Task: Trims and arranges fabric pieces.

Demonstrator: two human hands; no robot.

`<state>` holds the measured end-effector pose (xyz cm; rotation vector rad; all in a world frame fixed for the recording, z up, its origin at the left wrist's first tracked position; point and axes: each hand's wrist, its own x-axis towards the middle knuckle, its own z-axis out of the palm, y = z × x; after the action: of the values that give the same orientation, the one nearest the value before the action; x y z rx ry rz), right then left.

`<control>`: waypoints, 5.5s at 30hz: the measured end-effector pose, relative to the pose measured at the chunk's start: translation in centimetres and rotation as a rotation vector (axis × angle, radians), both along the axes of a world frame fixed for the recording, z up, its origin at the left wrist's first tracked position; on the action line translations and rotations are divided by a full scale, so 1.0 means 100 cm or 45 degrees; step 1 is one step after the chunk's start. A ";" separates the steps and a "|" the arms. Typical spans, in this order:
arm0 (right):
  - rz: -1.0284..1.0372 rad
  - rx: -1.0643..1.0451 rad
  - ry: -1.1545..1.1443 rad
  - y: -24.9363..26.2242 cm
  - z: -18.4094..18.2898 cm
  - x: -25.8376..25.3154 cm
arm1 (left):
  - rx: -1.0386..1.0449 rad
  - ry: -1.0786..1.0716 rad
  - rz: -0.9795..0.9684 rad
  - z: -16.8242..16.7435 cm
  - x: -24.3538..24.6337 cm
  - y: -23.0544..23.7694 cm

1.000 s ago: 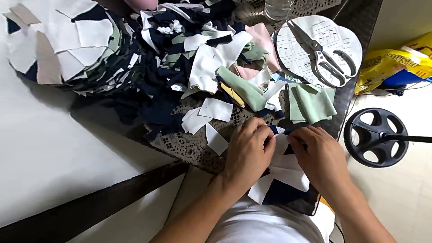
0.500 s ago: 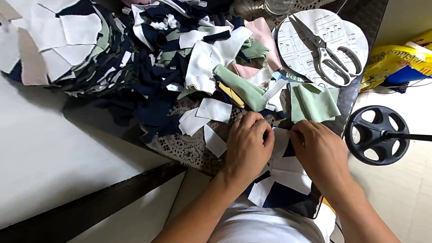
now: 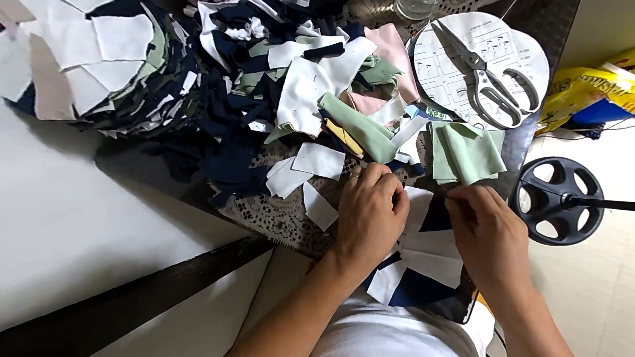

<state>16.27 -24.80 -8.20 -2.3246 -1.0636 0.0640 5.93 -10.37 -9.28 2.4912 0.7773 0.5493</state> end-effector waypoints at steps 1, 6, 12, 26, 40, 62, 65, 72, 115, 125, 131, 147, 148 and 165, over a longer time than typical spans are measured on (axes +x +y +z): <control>-0.008 0.019 -0.013 -0.005 -0.002 -0.003 | -0.002 0.001 0.002 0.000 0.000 0.000; 0.033 0.039 -0.118 -0.012 -0.007 -0.021 | -0.011 0.002 0.009 0.000 0.000 0.000; 0.039 -0.068 -0.194 -0.005 -0.017 -0.026 | 0.001 -0.013 0.005 -0.001 -0.001 0.000; -0.069 0.257 -0.034 -0.035 -0.001 -0.008 | 0.171 0.224 -0.304 0.003 -0.036 -0.057; 0.045 0.334 -0.065 -0.044 0.002 -0.021 | 0.118 0.236 -1.253 0.000 -0.022 -0.002; 0.306 0.325 -0.108 0.007 0.009 -0.040 | 0.678 0.119 -0.601 0.014 -0.070 0.124; 0.395 0.293 -0.106 0.036 0.006 -0.045 | 0.638 0.221 -0.665 0.021 -0.069 0.127; 0.444 0.304 0.160 0.089 0.006 -0.056 | 0.347 0.093 -0.468 0.027 -0.070 0.126; 0.394 0.327 0.475 0.124 0.021 -0.051 | -1.418 -0.796 0.077 0.034 -0.117 0.093; 0.366 0.590 1.540 0.024 0.020 -0.085 | -1.695 -0.791 -0.274 0.014 -0.126 0.024; 0.339 0.562 1.132 -0.018 0.020 -0.079 | -1.557 -0.696 -0.146 0.009 -0.109 -0.015; 0.307 0.332 0.353 -0.037 0.041 -0.069 | -2.349 -0.528 0.103 0.042 -0.116 -0.046; 0.294 0.318 0.448 -0.039 0.038 -0.066 | -2.280 -0.526 0.061 0.040 -0.116 -0.046; 0.234 0.114 0.518 -0.019 0.023 -0.047 | -0.596 -0.280 -0.067 0.016 -0.068 0.000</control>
<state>11.58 -26.71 -5.91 -2.0119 -1.0393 0.5254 -0.90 -10.37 -7.73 1.9786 0.6628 0.5390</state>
